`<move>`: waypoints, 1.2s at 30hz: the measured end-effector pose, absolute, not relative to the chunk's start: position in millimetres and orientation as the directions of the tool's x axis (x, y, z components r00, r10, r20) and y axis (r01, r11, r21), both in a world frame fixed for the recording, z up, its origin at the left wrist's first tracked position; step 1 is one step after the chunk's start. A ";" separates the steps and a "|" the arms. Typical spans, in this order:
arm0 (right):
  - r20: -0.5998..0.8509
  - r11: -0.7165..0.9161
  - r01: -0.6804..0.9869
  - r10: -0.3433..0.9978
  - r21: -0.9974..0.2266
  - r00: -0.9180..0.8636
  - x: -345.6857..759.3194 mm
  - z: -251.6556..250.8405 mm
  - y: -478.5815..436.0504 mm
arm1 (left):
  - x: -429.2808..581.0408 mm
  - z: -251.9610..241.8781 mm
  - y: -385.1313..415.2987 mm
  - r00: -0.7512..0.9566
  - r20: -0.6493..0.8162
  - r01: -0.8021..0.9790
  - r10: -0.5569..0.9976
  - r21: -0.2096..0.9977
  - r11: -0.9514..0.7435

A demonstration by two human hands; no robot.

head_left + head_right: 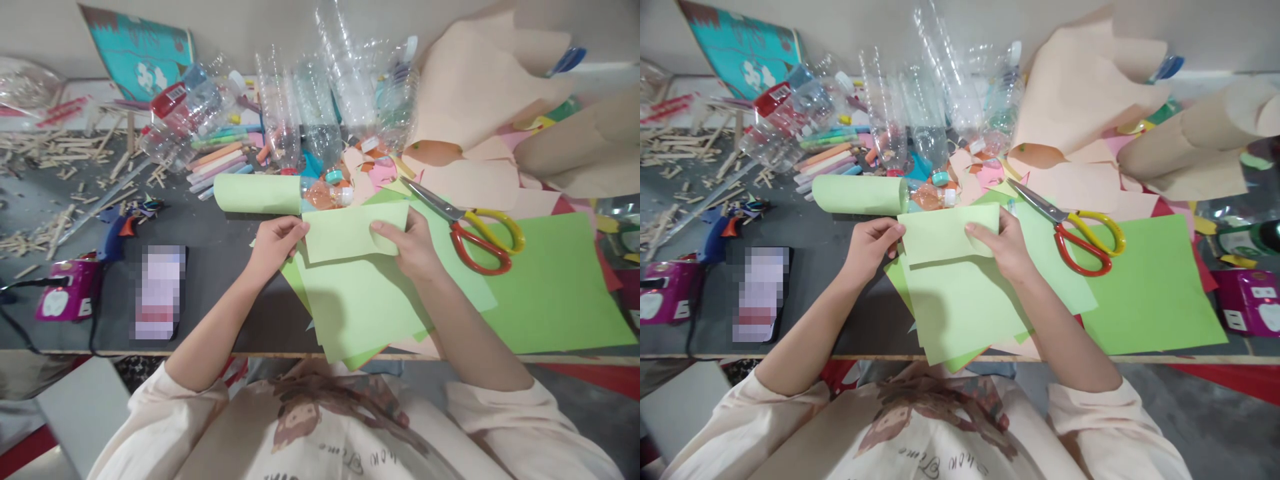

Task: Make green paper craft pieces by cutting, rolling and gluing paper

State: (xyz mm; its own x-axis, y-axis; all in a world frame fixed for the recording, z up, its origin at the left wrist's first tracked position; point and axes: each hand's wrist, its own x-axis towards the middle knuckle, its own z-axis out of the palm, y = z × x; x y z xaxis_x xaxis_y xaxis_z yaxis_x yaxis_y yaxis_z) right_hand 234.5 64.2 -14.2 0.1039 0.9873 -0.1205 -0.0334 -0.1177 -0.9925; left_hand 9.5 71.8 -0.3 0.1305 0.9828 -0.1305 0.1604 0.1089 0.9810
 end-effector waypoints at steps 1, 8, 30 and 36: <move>-0.123 -0.119 -0.038 0.987 -0.992 0.105 234.4 -14.0 64.2 | 9.6 -0.1 71.8 0.131 -0.130 0.162 0.983 0.981 0.108; -0.142 -0.133 -0.078 0.981 -0.988 0.129 233.5 -12.2 64.0 | 10.0 0.9 71.6 0.133 -0.109 0.171 0.985 0.982 0.086; -0.152 -0.132 -0.119 0.971 -0.984 0.185 230.2 -21.2 66.0 | 11.0 -0.1 69.1 0.145 -0.127 0.166 0.981 0.981 0.102; -0.120 -0.103 -0.105 0.978 -0.989 0.172 232.5 -23.0 66.5 | 10.7 -1.5 70.4 0.138 -0.141 0.174 0.980 0.978 0.116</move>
